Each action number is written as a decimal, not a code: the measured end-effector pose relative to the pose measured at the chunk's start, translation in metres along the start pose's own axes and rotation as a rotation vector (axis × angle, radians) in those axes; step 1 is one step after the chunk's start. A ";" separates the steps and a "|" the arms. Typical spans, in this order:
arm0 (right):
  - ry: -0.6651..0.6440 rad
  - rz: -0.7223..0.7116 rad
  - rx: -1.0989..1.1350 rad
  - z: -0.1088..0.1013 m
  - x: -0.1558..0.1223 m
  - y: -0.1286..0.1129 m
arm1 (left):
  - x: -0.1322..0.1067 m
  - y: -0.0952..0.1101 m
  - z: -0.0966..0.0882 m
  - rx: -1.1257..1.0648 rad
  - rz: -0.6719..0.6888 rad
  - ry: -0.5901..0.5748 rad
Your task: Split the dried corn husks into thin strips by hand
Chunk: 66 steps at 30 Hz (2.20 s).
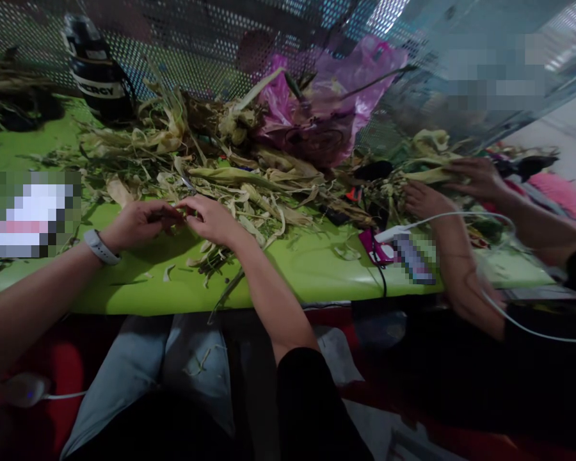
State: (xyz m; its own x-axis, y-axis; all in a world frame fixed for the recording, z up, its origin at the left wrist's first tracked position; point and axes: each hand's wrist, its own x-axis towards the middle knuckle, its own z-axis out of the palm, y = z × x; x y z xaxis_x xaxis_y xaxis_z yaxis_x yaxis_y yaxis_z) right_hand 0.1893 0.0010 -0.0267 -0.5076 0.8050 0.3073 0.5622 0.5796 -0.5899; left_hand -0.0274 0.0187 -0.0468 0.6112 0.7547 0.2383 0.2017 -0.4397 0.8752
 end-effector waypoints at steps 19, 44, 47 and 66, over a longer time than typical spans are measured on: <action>-0.014 0.108 0.025 0.002 0.001 -0.005 | 0.000 0.012 -0.003 -0.057 -0.051 -0.052; -0.108 0.152 0.042 0.007 -0.002 -0.010 | 0.002 0.010 -0.012 -0.576 -0.506 0.009; -0.096 0.170 0.057 0.009 -0.002 -0.008 | 0.002 0.008 -0.011 -0.569 -0.513 0.014; 0.020 0.229 0.485 0.023 0.006 0.001 | -0.001 0.021 -0.014 0.305 -0.033 -0.033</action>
State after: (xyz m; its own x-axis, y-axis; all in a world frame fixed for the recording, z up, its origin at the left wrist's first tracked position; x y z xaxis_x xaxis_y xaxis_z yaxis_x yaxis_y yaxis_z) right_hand 0.1721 0.0035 -0.0427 -0.3919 0.9091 0.1415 0.2882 0.2674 -0.9195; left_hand -0.0345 0.0159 -0.0228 0.6236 0.7574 0.1936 0.4398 -0.5446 0.7141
